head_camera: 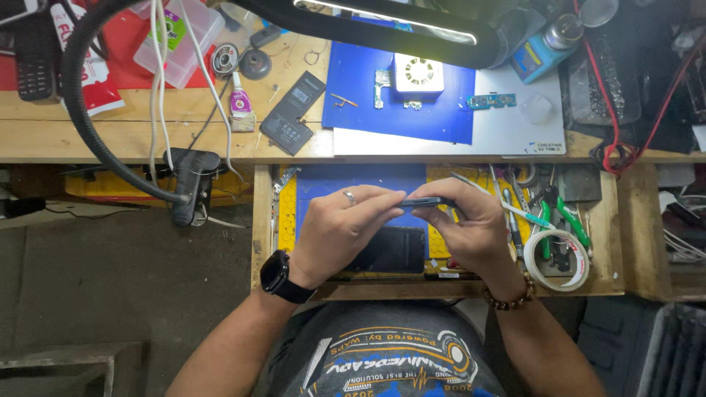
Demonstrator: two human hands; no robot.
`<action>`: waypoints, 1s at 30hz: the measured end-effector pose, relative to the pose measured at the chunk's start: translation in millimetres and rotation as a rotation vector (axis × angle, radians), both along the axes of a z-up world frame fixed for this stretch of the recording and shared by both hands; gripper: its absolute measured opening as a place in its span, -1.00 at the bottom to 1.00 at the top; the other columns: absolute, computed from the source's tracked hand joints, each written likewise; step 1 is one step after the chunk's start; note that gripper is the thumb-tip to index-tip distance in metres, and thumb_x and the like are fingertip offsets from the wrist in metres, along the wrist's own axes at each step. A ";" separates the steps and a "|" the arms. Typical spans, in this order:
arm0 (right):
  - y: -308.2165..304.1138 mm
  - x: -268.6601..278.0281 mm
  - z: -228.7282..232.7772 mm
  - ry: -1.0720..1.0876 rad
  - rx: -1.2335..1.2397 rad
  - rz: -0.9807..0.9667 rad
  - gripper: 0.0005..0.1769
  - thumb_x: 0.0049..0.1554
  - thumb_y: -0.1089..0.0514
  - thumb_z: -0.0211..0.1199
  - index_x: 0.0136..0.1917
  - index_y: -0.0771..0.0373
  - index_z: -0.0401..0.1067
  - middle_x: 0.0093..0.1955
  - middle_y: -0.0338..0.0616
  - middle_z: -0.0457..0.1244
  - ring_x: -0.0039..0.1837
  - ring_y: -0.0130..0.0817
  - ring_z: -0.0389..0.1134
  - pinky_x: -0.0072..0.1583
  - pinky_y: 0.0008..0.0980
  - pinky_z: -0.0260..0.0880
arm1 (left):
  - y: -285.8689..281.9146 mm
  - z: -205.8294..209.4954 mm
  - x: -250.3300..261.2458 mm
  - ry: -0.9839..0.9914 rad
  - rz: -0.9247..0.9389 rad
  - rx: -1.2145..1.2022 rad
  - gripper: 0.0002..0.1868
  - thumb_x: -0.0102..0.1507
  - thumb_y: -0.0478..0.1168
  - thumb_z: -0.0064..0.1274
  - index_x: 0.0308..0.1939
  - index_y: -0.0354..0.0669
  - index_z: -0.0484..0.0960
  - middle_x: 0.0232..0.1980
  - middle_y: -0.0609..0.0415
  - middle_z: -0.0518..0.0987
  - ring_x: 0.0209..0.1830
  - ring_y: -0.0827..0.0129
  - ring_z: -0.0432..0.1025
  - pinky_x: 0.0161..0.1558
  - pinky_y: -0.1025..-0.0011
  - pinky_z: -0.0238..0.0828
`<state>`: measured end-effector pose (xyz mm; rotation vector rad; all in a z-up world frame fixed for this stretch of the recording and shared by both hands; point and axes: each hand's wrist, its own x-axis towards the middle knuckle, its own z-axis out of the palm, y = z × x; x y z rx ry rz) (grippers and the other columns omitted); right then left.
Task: The person disassembles a smartphone, removes the back cover, and detaches the battery connector. They then reassemble the device by reconnecting the battery, aligning the back cover, and snapping it into place. Finally, they test the phone's functionality by unlocking it and navigating the screen.
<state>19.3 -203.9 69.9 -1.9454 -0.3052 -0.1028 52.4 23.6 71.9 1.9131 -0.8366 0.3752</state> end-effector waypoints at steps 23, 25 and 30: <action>23.1 10.2 10.6 -0.373 -0.333 0.064 -0.77 0.09 0.39 0.43 0.03 0.37 0.51 -0.06 0.02 0.37 -0.09 -0.15 0.44 -0.06 -0.30 0.43 | 28.8 -8.2 13.0 -0.056 0.011 0.219 -0.82 0.26 -0.20 0.26 -0.09 -0.12 0.69 -0.11 0.13 0.66 -0.09 0.25 0.56 -0.13 0.32 0.52; 23.4 9.8 10.7 -0.353 -0.337 0.060 -0.77 0.08 0.38 0.44 0.03 0.36 0.51 -0.05 0.02 0.37 -0.10 -0.16 0.44 -0.07 -0.31 0.43 | 36.5 -10.0 12.4 0.012 0.016 0.194 -0.83 0.25 -0.22 0.27 -0.10 -0.12 0.70 -0.10 0.11 0.67 -0.12 0.25 0.56 -0.12 0.32 0.52; 29.9 10.3 13.3 -0.455 -0.476 0.090 -0.76 0.07 0.30 0.46 0.02 0.31 0.52 -0.04 -0.01 0.38 -0.06 -0.10 0.45 -0.03 -0.26 0.47 | 41.0 -17.2 9.8 0.035 -0.004 0.137 -0.85 0.24 -0.25 0.28 -0.12 -0.11 0.71 -0.09 0.12 0.68 -0.11 0.26 0.58 -0.10 0.34 0.53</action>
